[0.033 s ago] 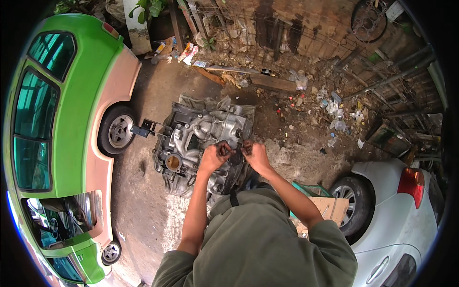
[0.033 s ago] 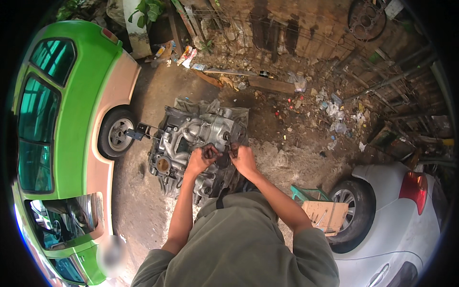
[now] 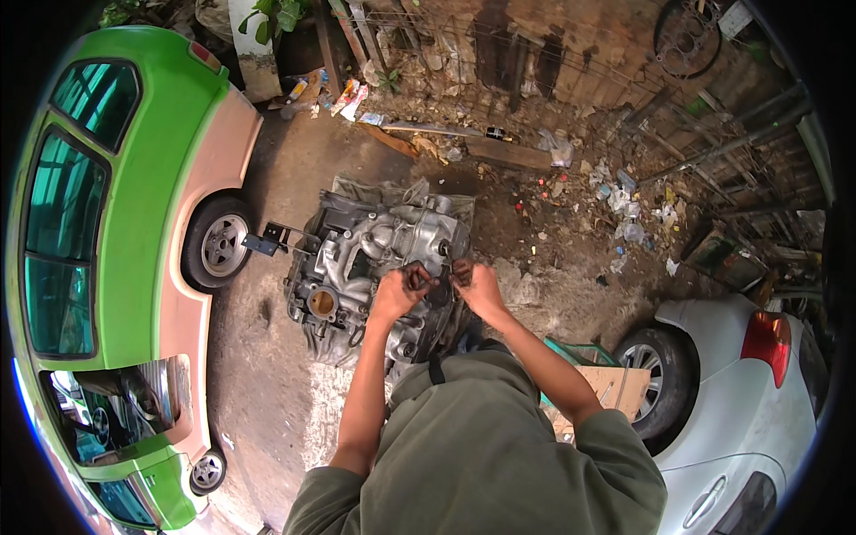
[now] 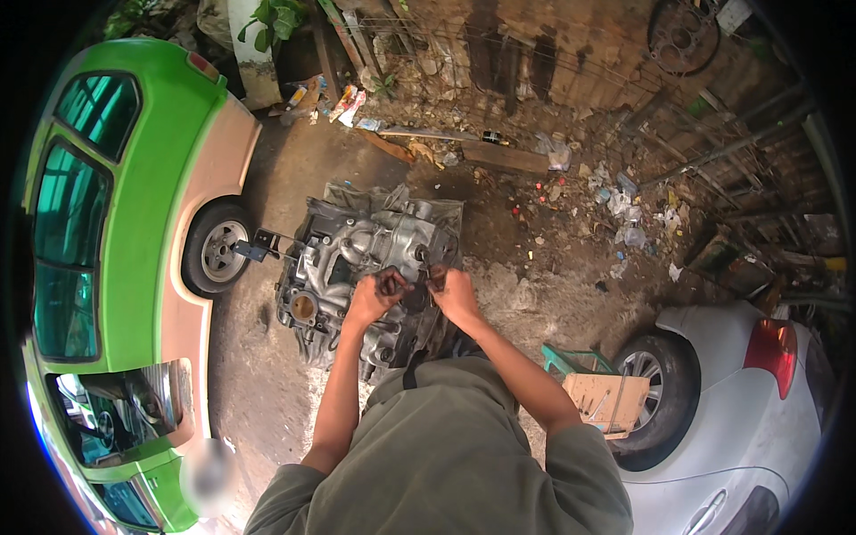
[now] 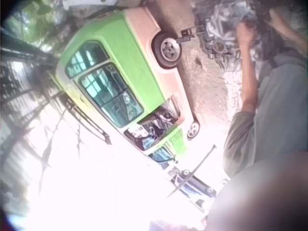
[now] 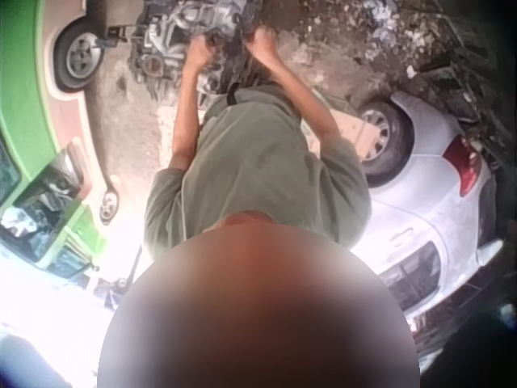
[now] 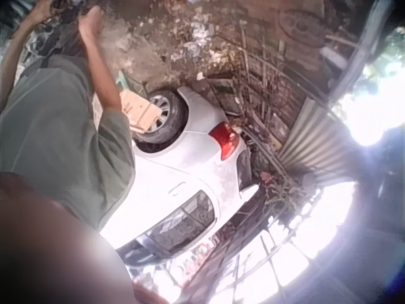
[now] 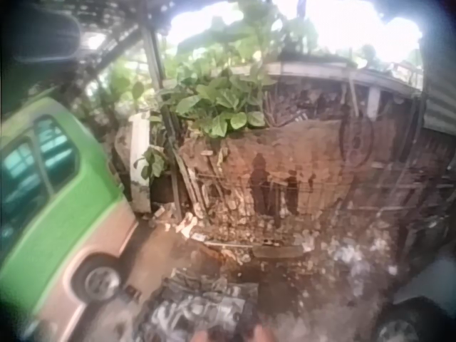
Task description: The person uses a wrench to loosen and tighten bolts on a car engine block resting on the ground. They repeatedly adjust the wrench and reposition their hands while working on the same bolt locations.
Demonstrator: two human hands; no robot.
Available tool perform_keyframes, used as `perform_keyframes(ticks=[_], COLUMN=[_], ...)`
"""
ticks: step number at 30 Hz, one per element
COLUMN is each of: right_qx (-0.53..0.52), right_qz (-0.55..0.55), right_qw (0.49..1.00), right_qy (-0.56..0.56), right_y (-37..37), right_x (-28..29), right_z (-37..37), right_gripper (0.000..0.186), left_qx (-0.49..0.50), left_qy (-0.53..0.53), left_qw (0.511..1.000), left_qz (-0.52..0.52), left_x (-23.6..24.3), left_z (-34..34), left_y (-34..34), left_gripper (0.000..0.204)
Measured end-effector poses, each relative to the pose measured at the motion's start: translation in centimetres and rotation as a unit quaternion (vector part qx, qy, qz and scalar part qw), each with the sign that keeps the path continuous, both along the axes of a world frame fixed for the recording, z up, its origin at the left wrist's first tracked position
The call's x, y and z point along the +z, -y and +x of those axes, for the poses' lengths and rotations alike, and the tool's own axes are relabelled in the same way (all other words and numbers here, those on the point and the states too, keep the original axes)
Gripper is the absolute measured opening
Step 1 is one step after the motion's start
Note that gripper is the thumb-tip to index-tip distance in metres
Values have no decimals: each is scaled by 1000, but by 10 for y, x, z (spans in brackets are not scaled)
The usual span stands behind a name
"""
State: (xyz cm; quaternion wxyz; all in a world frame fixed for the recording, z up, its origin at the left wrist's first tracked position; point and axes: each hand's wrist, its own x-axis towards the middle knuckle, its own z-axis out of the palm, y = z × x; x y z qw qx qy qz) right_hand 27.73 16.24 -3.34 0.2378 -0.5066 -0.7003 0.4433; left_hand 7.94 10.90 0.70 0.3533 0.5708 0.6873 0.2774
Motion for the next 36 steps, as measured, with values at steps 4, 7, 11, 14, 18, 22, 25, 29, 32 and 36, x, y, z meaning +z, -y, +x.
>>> perform_keyframes(ticks=[4,7,11,14,18,22,25,29,32,36], right_qx=[15,21,26,9,12,19,31,40,51,67], right_qz=[-40,-70,-90,-25,0,6,44,89,149,147], right_qw=[998,996,994,998,999,1000,998,991,980,974], right_qy=[-43,-50,-47,-51,-50,-15,39,96,120,158], right_y=[-9,-12,-18,-13,-8,-9,-14,-20,-24,-29], right_x=[0,-7,-17,-21,-18,-16,-19,-24,-24,-20], right_z=[4,5,0,-2,3,8,11,11,10,12], right_gripper=[22,21,23,25,30,34,39,45,49,47], left_qx=[-2,0,-7,-4,3,3,2,1,2,7], left_qy=[-2,-2,0,-10,-5,-1,1,2,2,-1], left_qw=[1000,1000,1000,1000,1000,1000,1000,1000,1000,1000], left_qz=[-4,-7,-16,-14,7,12,15,3,10,6], left_x=[0,1,2,2,3,5,7,6,5,3], left_z=[-1,-1,-4,-4,-2,-1,0,0,-1,-1], left_y=[0,-3,-8,-8,-8,-8,-8,-8,-8,-8], left_gripper=[19,20,29,29,20,21,21,23,24,23])
